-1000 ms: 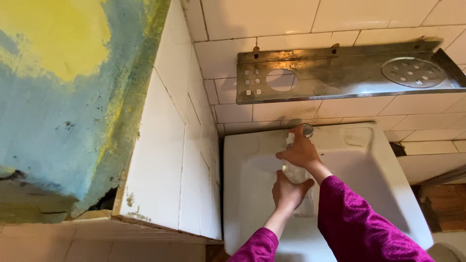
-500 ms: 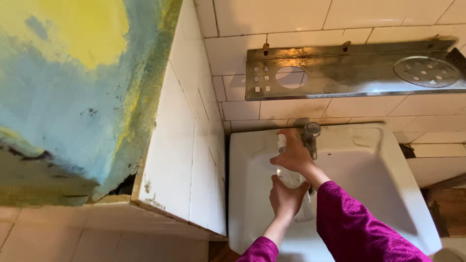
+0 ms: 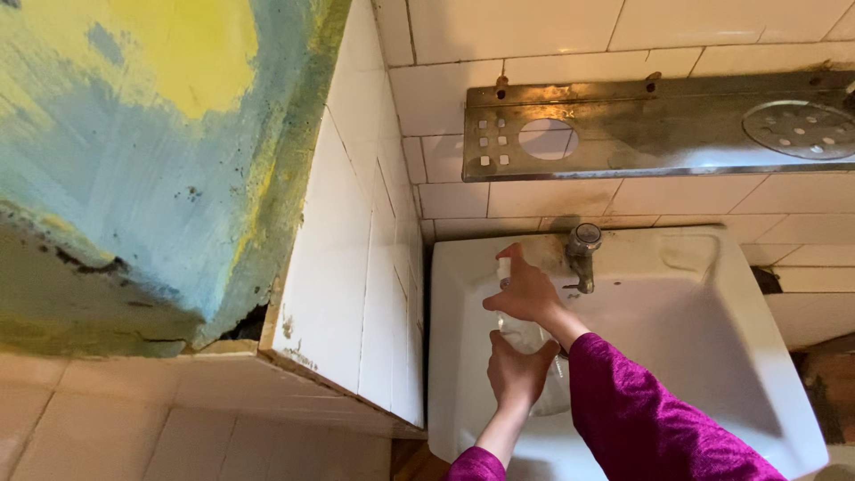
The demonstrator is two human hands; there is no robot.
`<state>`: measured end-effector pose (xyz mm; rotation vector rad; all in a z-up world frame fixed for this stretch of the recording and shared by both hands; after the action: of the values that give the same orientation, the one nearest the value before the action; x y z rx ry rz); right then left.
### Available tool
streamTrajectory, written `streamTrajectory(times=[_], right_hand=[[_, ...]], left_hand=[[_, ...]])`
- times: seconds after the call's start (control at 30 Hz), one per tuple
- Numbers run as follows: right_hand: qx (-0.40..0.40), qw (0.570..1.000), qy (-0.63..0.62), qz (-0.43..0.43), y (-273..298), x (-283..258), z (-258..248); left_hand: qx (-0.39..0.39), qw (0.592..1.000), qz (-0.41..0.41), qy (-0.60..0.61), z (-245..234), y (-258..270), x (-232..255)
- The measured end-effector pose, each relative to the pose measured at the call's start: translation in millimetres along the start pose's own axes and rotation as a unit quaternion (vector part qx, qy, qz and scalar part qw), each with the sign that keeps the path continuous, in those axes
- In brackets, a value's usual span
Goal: The person sprays a clear liquid from a bottle onto a white bathroom sink, then uses a green sponge to scrub the sink basin and faucet. The person repeatedly rinses the sponge under running water and continues wiping the sink surfaces.
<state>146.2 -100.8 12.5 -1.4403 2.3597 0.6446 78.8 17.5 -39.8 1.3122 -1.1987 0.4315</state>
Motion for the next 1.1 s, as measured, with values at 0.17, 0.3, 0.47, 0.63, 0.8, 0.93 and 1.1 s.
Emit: streamTrajectory(times=[0.17,0.3,0.47,0.63,0.8,0.93,1.1], right_hand=[[-0.011,1.0,-0.005,0.015,5.0,-5.7,3.9],[-0.033,0.999,0.011,0.015,7.8,-10.4,8.8],[-0.028,0.999,0.006,0.014,8.9,-12.1,9.4],[-0.022,1.0,0.005,-0.006,3.2,-14.4,12.8],[-0.023,1.0,0.007,-0.014,1.8,-17.2,14.3],[-0.035,0.999,0.011,-0.001,5.8,-19.2,19.3],[-0.044,0.999,0.011,-0.02,7.0,-23.0,20.6]], left_hand=[[0.025,0.999,0.035,0.012,-10.5,4.6,0.9],[0.024,1.0,0.013,0.011,-11.4,6.6,-5.4],[0.018,1.0,0.016,0.014,-12.9,6.6,-7.4],[0.041,0.998,0.039,0.008,-15.7,2.6,-7.9],[0.02,1.0,0.007,0.011,-15.5,1.3,-12.6],[0.047,0.998,0.031,0.022,-23.8,7.6,-10.0],[0.029,0.999,-0.001,0.026,-22.1,8.8,-14.0]])
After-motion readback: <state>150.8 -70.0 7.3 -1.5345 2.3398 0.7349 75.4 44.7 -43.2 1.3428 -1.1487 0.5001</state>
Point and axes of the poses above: each hand's wrist, its own y-axis away from the middle knuckle, its own z-axis out of the palm, x = y × z, the point moved 8 cm from there along -y, towards the middle knuckle, and after that the axes turned 10 degrees about y, right-handed, at the moved point
